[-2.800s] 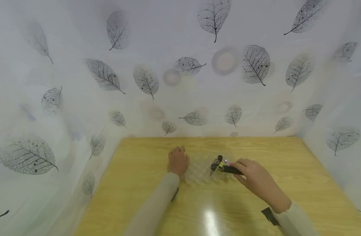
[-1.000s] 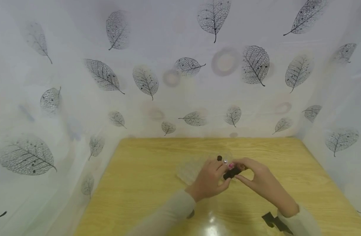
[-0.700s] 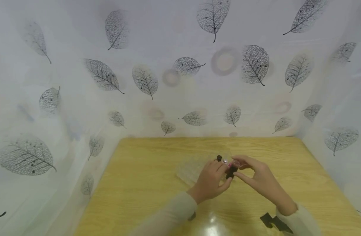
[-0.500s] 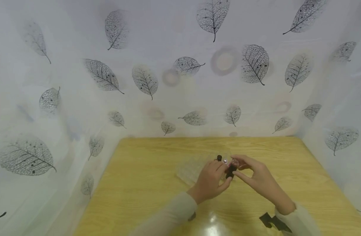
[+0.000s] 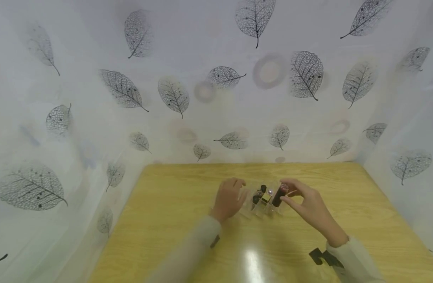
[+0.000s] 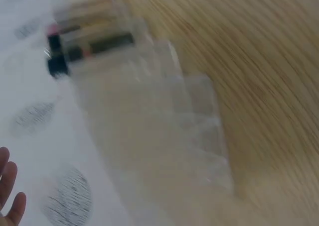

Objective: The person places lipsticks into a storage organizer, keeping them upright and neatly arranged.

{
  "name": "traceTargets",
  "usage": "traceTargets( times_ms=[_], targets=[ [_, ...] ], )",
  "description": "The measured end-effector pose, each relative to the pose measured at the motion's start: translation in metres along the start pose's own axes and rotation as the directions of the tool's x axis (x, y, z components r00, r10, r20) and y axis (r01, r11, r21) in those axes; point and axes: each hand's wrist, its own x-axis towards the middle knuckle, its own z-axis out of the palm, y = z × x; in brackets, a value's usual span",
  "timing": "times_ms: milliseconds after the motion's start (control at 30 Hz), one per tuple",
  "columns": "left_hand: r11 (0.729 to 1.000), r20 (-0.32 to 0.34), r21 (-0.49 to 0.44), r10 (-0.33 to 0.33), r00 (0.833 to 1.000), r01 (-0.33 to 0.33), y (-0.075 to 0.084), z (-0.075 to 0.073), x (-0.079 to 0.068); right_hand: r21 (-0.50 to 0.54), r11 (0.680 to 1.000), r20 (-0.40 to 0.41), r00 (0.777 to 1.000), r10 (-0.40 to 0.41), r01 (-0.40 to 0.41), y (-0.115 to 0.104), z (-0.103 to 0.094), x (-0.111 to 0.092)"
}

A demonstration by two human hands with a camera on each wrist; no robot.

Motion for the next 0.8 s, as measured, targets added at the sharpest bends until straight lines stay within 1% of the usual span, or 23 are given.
traceTargets(
  times_ms=[67,167,233,333,433,500,567,733,800],
  targets=[
    [0.997,0.001,0.035,-0.071,0.997,0.071,-0.016,0.008,-0.003,0.002,1.0,-0.014,1.0,0.022,-0.022,0.007,0.003,-0.001],
    [0.983,0.017,0.089,-0.161,0.987,0.159,-0.037,0.02,-0.008,0.011,0.999,-0.032,0.998,0.053,-0.053,0.017,0.008,-0.002],
    [0.97,0.034,0.117,-0.218,0.975,0.213,-0.049,0.027,-0.011,0.009,0.997,-0.04,0.997,0.072,-0.072,0.023,0.014,-0.004],
    [0.948,0.058,0.138,-0.295,0.954,0.285,-0.063,0.035,-0.015,0.007,0.995,-0.046,0.994,0.102,-0.101,0.03,0.024,-0.006],
    [0.924,0.083,0.156,-0.363,0.928,0.348,-0.07,0.04,-0.02,-0.003,0.994,-0.047,0.992,0.113,-0.113,0.034,0.036,-0.007],
    [0.912,0.1,0.174,-0.392,0.915,0.371,-0.073,0.042,-0.021,-0.008,0.993,-0.047,0.992,0.115,-0.116,0.036,0.045,-0.008],
    [0.905,0.122,0.184,-0.408,0.905,0.384,-0.074,0.045,-0.022,-0.012,0.993,-0.048,0.992,0.114,-0.115,0.037,0.053,-0.009],
    [0.896,0.163,0.175,-0.434,0.886,0.407,-0.073,0.048,-0.021,-0.029,0.995,-0.047,0.994,0.094,-0.096,0.039,0.071,-0.011],
    [0.893,0.177,0.185,-0.44,0.88,0.41,-0.073,0.05,-0.022,-0.045,0.993,-0.035,0.994,0.104,-0.105,0.04,0.077,-0.013]
  ],
)
